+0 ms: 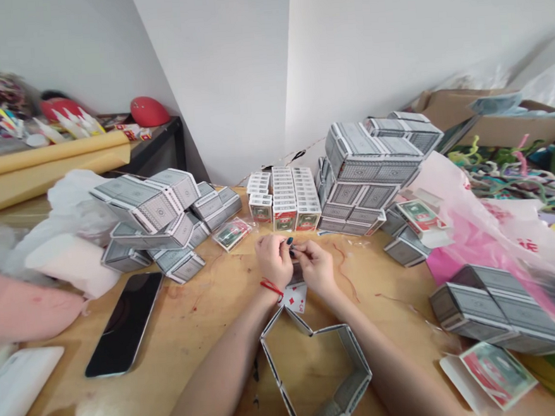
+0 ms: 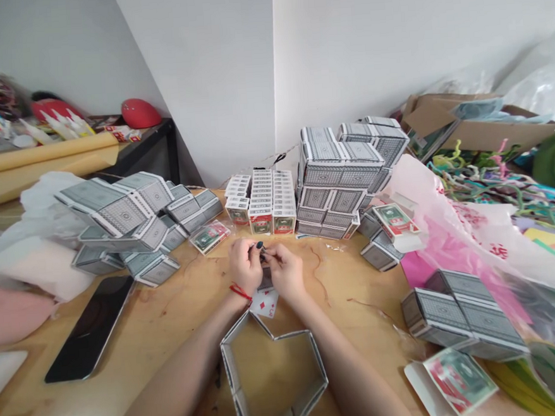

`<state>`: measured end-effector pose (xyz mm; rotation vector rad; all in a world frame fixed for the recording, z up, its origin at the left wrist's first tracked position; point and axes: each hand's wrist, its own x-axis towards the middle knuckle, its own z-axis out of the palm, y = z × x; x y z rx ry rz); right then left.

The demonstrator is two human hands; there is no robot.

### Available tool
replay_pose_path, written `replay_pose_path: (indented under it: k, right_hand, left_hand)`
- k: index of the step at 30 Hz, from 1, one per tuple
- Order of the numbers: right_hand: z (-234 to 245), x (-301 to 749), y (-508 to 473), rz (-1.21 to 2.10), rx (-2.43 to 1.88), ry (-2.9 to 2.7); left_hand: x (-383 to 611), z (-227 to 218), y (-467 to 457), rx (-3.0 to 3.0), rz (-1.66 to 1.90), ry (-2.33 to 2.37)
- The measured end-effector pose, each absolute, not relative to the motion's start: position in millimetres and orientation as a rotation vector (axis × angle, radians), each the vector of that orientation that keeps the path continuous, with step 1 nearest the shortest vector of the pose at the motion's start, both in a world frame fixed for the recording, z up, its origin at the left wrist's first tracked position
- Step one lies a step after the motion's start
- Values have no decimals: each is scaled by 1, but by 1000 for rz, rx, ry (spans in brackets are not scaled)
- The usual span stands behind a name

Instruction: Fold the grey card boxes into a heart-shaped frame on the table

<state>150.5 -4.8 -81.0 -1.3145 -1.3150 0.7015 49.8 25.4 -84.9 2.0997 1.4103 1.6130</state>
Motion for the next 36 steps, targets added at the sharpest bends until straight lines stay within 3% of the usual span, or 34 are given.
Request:
replay_pose_path:
  k: [12, 18, 25, 32, 36]
  right_hand:
    - [-84, 151, -3, 661, -1361, -1337]
    - [-90, 156, 4, 980, -1188, -989]
    - [-88, 172, 10, 1145, -877, -609]
    - [-89, 172, 9, 1193, -933, -670]
    - [-87, 172, 9, 1044, -1021, -858]
  left_hand:
    - [54, -90, 27, 1990, 1576, 1534]
    - [54, -85, 31, 1878, 1528, 1330]
    - [61, -87, 34, 1229, 1388, 1066]
    - [59, -95, 37, 1244, 1376, 1136]
    - [55, -98, 37, 1426, 1347, 1180]
